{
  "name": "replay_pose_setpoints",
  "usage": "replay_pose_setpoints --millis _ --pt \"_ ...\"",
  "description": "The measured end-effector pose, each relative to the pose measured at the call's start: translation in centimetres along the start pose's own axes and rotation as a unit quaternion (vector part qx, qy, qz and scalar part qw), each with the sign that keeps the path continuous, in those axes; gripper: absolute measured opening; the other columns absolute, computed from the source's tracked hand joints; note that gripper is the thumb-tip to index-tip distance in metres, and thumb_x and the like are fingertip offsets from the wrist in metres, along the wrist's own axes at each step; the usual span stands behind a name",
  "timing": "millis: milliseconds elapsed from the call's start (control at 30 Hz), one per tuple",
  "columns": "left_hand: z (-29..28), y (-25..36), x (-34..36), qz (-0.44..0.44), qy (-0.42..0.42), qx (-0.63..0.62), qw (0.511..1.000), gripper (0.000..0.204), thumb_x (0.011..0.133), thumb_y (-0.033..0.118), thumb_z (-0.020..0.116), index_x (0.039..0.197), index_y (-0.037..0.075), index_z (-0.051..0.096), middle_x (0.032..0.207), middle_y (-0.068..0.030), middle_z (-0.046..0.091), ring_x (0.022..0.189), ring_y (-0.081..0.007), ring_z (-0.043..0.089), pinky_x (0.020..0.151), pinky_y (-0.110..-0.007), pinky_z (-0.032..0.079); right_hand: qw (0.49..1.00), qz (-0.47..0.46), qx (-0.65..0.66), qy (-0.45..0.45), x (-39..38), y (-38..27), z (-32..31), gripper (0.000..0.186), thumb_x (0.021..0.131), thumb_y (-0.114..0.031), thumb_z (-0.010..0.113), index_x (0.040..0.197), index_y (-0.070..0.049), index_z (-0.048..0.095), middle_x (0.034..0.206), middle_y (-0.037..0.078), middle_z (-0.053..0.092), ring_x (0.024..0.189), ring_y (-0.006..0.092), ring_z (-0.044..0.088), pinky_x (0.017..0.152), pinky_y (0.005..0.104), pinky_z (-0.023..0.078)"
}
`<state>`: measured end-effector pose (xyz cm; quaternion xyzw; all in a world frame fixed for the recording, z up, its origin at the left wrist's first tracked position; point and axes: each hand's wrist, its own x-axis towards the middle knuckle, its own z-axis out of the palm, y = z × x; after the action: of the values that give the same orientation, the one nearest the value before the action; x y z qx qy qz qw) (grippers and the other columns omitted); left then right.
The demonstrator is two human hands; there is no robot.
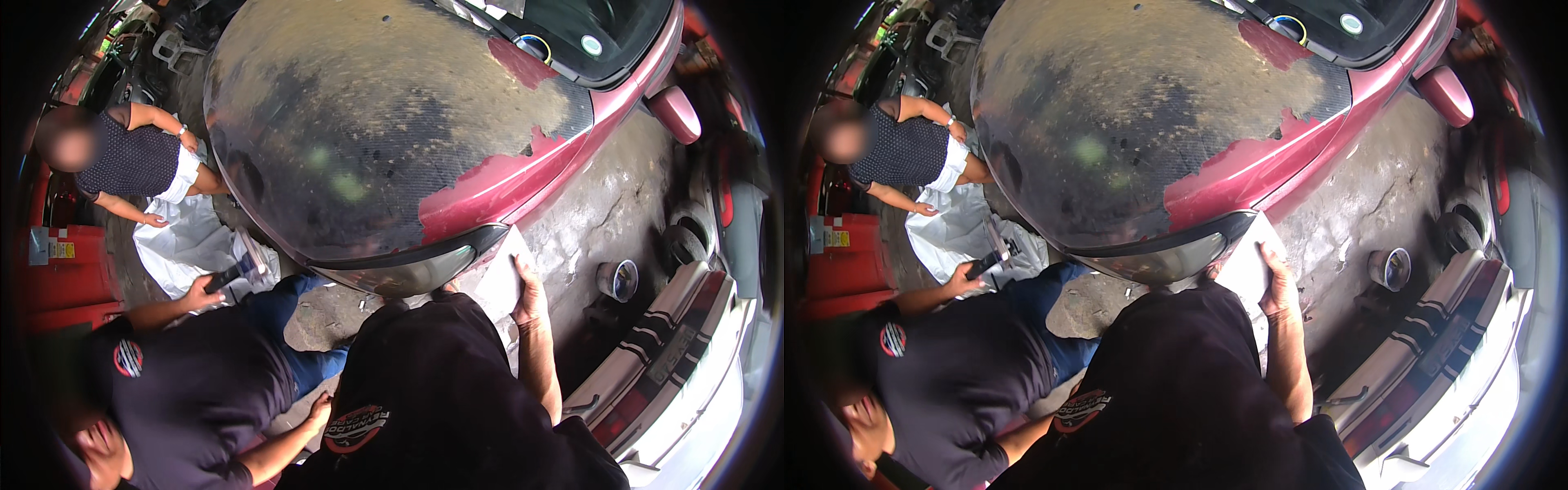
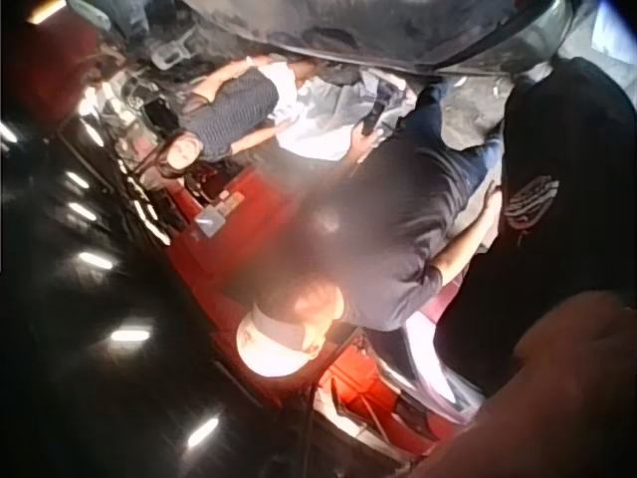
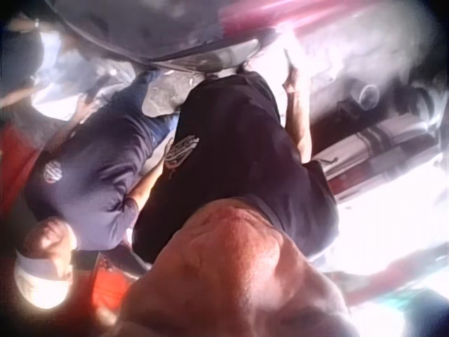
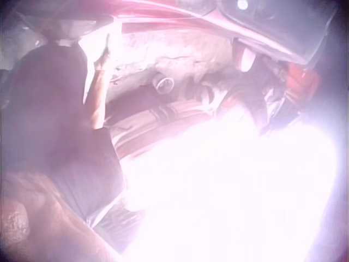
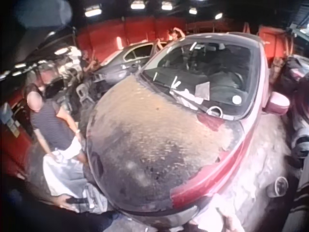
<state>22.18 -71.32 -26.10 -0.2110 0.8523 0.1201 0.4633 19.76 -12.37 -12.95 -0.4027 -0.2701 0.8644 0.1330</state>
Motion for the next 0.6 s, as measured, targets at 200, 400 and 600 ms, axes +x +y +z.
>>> replay_pose_setpoints --millis 200,400,600 --pt "-7.6 23.0 -5.9 0.299 -0.068 -0.22 0.926 0.054 0.114 0.038 0.054 0.15 -0.001 0.059 0.144 -0.0182 0.067 0.138 -0.0287 0.06 0.12 -0.04 0.041 0.996 -0.072 -0.054 0.008 0.4 0.9 5.7 0.023 0.099 -0.02 0.077 0.118 -0.006 0.078 0.111 0.004 0.079 0.101 0.0145 0.073 0.092 0.0327 0.058" --pt "-11.0 34.2 -12.7 0.41 -0.339 -0.227 0.816 0.045 0.117 0.034 0.051 0.152 0.007 0.061 0.144 -0.0125 0.066 0.137 -0.0167 0.057 0.121 -0.034 0.04 0.987 -0.126 -0.104 -0.006 2.2 2.1 8.8 0.018 0.101 -0.016 0.077 0.116 -0.008 0.073 0.106 0.001 0.075 0.095 0.0126 0.068 0.087 0.0314 0.055" --pt "-9.8 38.0 -13.5 0.548 -0.367 -0.143 0.738 0.047 0.115 0.043 0.055 0.14 0.006 0.068 0.137 -0.0075 0.07 0.134 -0.02 0.06 0.117 -0.035 0.042 0.976 -0.149 -0.156 -0.02 0.4 1.8 8.8 0.013 0.104 -0.021 0.075 0.109 -0.009 0.072 0.094 -0.003 0.071 0.086 0.0061 0.061 0.078 0.0253 0.049"
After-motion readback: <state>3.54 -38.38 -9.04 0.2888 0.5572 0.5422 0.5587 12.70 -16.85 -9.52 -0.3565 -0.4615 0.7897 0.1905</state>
